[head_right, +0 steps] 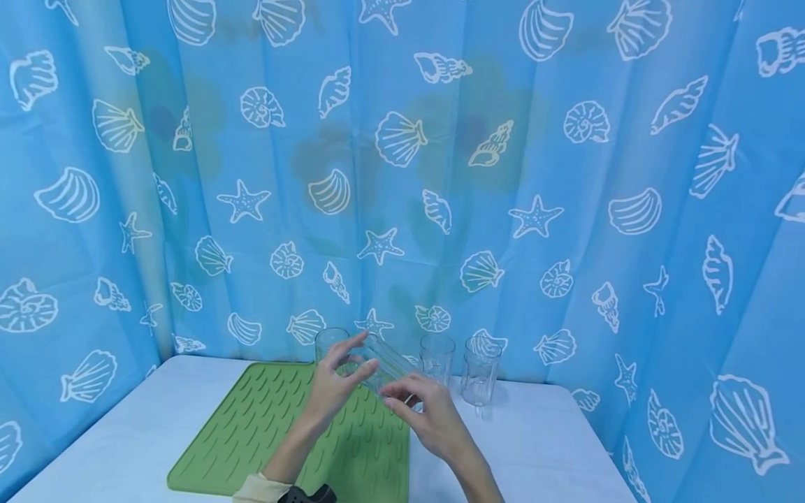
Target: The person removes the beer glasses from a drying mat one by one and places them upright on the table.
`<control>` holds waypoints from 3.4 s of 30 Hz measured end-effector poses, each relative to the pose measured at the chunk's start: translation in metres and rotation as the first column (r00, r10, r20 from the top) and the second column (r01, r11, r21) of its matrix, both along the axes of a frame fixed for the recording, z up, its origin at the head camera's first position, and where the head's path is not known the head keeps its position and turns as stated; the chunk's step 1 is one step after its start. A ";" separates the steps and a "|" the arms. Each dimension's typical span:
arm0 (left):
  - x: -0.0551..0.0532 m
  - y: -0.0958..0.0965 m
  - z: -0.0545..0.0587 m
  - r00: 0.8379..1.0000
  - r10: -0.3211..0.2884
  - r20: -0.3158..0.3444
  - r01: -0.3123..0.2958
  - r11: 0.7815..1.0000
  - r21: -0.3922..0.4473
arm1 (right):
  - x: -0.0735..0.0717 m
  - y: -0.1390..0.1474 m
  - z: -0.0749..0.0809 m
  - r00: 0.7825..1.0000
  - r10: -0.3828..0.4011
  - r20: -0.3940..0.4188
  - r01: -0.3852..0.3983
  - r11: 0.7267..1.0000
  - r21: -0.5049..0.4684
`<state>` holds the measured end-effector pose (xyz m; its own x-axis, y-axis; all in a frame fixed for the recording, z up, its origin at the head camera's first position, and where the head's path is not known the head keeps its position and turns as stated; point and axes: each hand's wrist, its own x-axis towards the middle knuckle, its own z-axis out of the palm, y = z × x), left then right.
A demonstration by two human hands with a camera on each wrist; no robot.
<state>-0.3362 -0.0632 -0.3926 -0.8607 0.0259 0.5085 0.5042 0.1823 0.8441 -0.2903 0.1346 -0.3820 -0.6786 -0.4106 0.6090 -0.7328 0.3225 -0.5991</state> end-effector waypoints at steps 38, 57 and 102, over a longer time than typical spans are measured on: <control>0.004 -0.013 -0.002 0.996 -0.093 0.004 0.093 0.996 -0.012 | -0.004 0.007 -0.007 1.000 0.005 -0.028 -0.007 0.998 -0.068; 0.014 -0.072 -0.032 0.999 0.040 0.003 -0.037 0.955 -0.294 | -0.008 0.019 -0.010 0.992 -0.003 0.128 0.025 0.985 -0.169; 0.041 -0.184 -0.092 0.861 0.343 0.376 0.119 0.582 -0.804 | -0.028 0.058 -0.058 0.904 -0.220 0.368 0.328 0.907 -0.265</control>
<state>-0.2955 -0.2476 -0.4844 -0.9894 0.0946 -0.1102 0.0381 0.9013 0.4314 -0.3180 0.1922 -0.4399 -0.9155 -0.0035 0.4024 -0.3916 0.2376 -0.8889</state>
